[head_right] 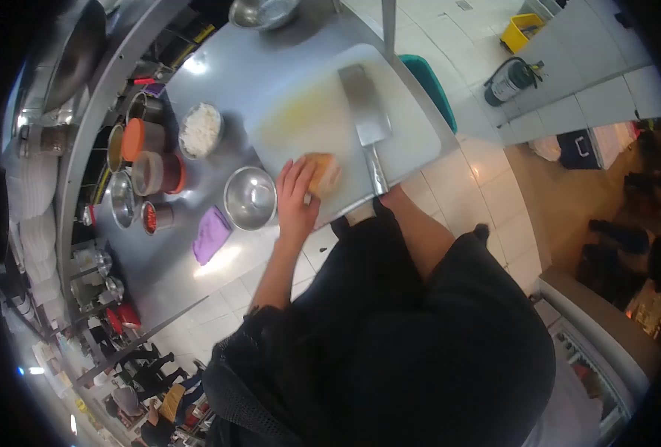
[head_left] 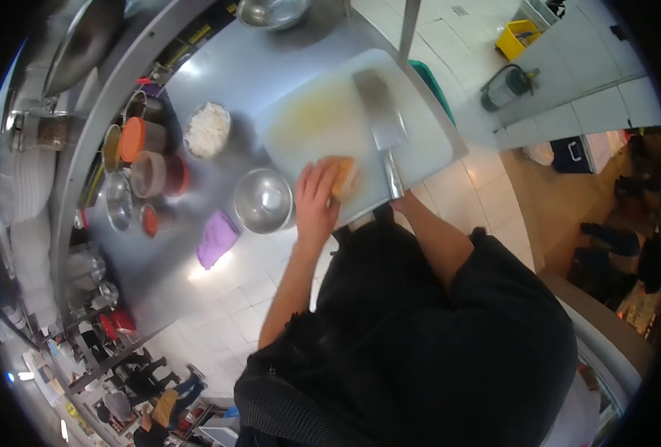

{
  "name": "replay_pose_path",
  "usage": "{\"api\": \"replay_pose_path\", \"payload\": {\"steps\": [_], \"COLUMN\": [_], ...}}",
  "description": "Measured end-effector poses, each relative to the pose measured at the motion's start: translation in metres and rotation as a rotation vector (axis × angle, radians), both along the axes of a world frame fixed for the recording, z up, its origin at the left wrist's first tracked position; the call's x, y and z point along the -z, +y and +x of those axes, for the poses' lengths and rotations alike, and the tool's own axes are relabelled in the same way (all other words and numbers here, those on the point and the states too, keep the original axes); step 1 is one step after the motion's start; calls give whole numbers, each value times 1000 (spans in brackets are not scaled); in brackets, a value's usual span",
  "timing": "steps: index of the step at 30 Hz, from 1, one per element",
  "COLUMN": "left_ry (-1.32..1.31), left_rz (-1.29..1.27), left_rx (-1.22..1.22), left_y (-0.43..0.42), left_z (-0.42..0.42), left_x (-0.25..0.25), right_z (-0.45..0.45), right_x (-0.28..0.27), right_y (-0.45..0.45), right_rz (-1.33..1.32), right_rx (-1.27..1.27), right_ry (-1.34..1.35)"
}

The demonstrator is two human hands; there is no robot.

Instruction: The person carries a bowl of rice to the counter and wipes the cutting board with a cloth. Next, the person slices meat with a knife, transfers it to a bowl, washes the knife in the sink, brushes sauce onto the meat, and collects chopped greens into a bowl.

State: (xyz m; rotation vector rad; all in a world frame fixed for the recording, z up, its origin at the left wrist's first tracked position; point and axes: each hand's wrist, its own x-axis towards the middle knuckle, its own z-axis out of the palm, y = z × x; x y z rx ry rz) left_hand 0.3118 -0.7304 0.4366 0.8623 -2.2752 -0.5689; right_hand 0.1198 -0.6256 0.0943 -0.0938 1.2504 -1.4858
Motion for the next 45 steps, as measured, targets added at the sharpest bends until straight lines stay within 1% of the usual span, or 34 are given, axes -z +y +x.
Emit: {"api": "replay_pose_path", "payload": {"steps": [1,2,3,4,5,6,7,8,9,10,11,13,14,15,16,17,18,19,20,21,23,24,25,26,28,30,31,33,35,37,38,40,43,45], "left_ry": [-167,-322,-294,-235,-183,-76,-61,61,183,181,194,142,151,10,-132,-125,-167,-206,-194,-160,-117,-44,28,8,14,-29,-24,-73,-81,-187,-188,-213,-253,-216], "left_rz": [-28,-66,-56,65,188,268,274,397,519,432,429,455,449,449,445,440,523,609,611,660,714,760,814,853,844,754,765,471,458,420,423,448,475,476], "left_rx": [72,145,145,148,150,177,171,115,57,5,0,51,62,133,200,206,175,140,135,155,171,167,162,137,123,101,96,125,129,195,206,158,150,156], "left_y": [-2,-3,-2,1,5,4,4,2,0,-6,-14,-31,-39,-47,-49,-48,-45,-41,-37,-29,-19,-14,-8,-6,-9,-13,-16,-22,-26,-30,-30,-30,-31,-33], "left_z": [0,-1,0,5,12,15,18,21,25,26,26,22,19,17,14,14,14,16,19,25,35,38,41,41,42,42,42,37,31,26,24,20,19,19], "left_x": [6,10,12,13,15,13,12,12,13,15,17,7,8,10,7,4,-8,-16,-9,-1,13,16,20,12,12,4,0,-4,-7,-7,-6,-9,-17,-10], "right_z": [-4,-8,-7,-17,-20,-22,-31,-38,-38,-40,-44,-32,-21,-10,-6,-4,-5,-7,-10,-13,-24,-26,-23,-16,16,37,47,66,74,80,84,90,99,103], "right_x": [16,33,-95,-136,-152,-151,-153,-153,-162,-182,-202,-263,-299,-321,-323,-325,-325,-322,-318,-313,-305,-318,-346,-374,-423,-432,-438,-449,-443,-441,-440,-438,-464,-490], "right_y": [8,18,13,15,21,34,45,50,54,55,53,24,4,-13,-22,-30,-38,-46,-51,-52,-52,-49,-41,-31,-11,6,10,11,10,9,9,10,16,27], "right_rz": [-111,-233,127,286,448,464,505,529,529,426,305,22,29,42,101,161,159,266,373,374,164,163,155,155,168,103,109,154,171,232,242,221,287,343], "right_rx": [-179,-270,-110,-164,-218,-225,83,391,381,453,523,321,137,-51,-192,-340,-334,-421,-514,-529,-268,-282,-306,-325,-406,-532,-543,-746,-779,-860,-853,-838,-860,-915], "right_ry": [417,825,-14,28,62,70,142,215,230,573,910,990,1092,1188,1402,1610,1620,1546,1465,1472,1575,1585,1322,1057,930,1091,1091,1149,1187,1231,1227,1321,1274,1253]}}
